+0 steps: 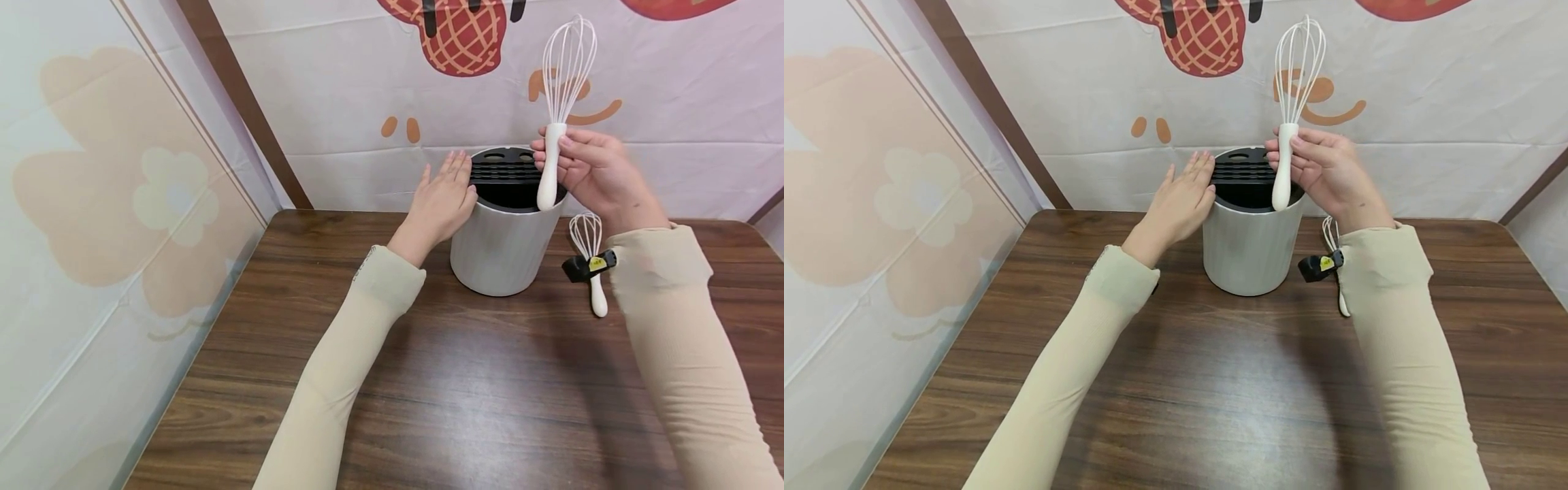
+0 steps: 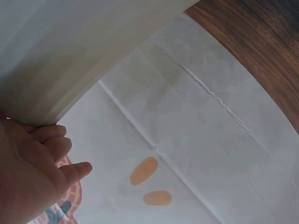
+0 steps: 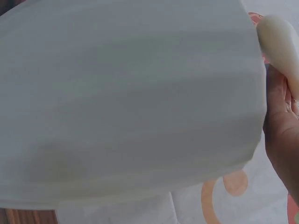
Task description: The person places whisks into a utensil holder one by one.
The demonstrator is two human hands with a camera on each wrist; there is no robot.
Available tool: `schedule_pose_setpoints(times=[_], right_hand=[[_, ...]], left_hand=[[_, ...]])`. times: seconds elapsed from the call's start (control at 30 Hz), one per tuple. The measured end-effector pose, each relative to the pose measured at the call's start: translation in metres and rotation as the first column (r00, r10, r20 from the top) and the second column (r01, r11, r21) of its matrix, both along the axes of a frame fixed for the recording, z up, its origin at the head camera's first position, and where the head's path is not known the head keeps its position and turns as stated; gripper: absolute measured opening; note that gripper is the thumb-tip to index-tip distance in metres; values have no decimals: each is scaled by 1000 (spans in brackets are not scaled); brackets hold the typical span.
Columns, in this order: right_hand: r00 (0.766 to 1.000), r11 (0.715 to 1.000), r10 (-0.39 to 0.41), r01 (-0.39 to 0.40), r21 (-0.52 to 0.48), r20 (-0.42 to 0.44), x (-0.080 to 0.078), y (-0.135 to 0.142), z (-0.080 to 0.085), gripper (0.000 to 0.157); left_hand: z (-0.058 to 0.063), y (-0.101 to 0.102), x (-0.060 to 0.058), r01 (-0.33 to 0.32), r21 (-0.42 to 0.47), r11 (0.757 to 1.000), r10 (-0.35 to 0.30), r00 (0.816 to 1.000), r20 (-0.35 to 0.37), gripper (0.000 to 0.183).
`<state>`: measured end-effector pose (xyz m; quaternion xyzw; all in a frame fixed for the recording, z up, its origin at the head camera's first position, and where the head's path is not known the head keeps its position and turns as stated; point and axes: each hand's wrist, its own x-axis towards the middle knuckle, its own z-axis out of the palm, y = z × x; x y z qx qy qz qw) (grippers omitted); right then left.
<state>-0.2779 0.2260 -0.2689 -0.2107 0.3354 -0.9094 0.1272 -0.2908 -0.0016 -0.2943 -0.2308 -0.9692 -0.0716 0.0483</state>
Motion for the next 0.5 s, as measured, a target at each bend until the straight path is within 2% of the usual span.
schedule_pose_setpoints(times=[0.17,0.5], right_hand=[[999,999,-38,38,1,-17,-1,-7,2,23],[991,986,-132,133,103,-22,0,-20,5,23]], left_hand=[[0,0,0,-2,-3,1000,2,1000,1,56],[0,1,0,-7,-14,1000,7,1000,0,56]])
